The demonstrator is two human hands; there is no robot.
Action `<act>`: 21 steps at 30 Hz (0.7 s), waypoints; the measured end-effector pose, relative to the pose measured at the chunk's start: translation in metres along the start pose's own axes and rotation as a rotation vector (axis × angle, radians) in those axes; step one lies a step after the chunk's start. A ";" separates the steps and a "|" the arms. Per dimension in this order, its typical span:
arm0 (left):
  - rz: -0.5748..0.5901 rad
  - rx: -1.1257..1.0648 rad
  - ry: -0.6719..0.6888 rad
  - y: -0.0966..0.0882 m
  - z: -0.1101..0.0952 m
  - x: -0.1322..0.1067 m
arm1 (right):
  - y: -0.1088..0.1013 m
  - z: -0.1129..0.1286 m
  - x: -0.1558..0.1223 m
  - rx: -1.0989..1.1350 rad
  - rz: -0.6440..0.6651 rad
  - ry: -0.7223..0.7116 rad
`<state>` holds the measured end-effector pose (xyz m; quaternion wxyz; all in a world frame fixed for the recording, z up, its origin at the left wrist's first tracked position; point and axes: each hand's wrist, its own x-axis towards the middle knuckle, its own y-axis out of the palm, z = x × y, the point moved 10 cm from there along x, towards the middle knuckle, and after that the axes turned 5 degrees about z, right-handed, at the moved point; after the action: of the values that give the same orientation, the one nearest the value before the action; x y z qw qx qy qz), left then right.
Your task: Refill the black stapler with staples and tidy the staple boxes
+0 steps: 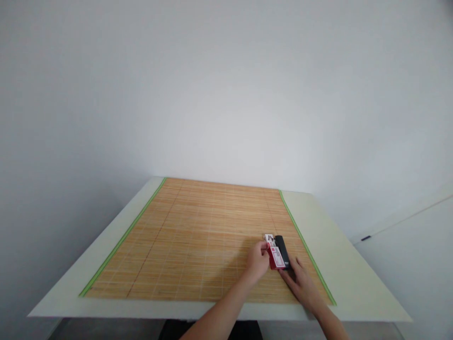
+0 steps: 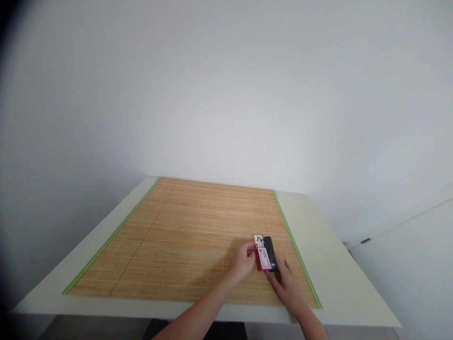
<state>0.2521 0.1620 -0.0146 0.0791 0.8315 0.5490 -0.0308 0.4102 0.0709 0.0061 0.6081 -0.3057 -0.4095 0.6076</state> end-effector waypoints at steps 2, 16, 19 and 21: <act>0.016 0.021 0.023 0.001 0.000 0.007 | 0.001 -0.008 -0.001 -0.002 -0.009 0.033; 0.040 0.041 0.096 -0.003 0.001 0.001 | -0.003 -0.003 -0.001 0.039 -0.075 0.028; 0.041 0.038 0.103 -0.003 -0.002 0.001 | -0.002 -0.005 -0.002 0.025 -0.090 0.034; 0.036 0.038 0.106 -0.003 -0.004 0.002 | -0.001 -0.008 -0.003 0.012 -0.090 0.041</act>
<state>0.2498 0.1653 -0.0110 0.0343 0.8432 0.5365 0.0043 0.4179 0.0685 0.0027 0.6448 -0.2956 -0.4066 0.5758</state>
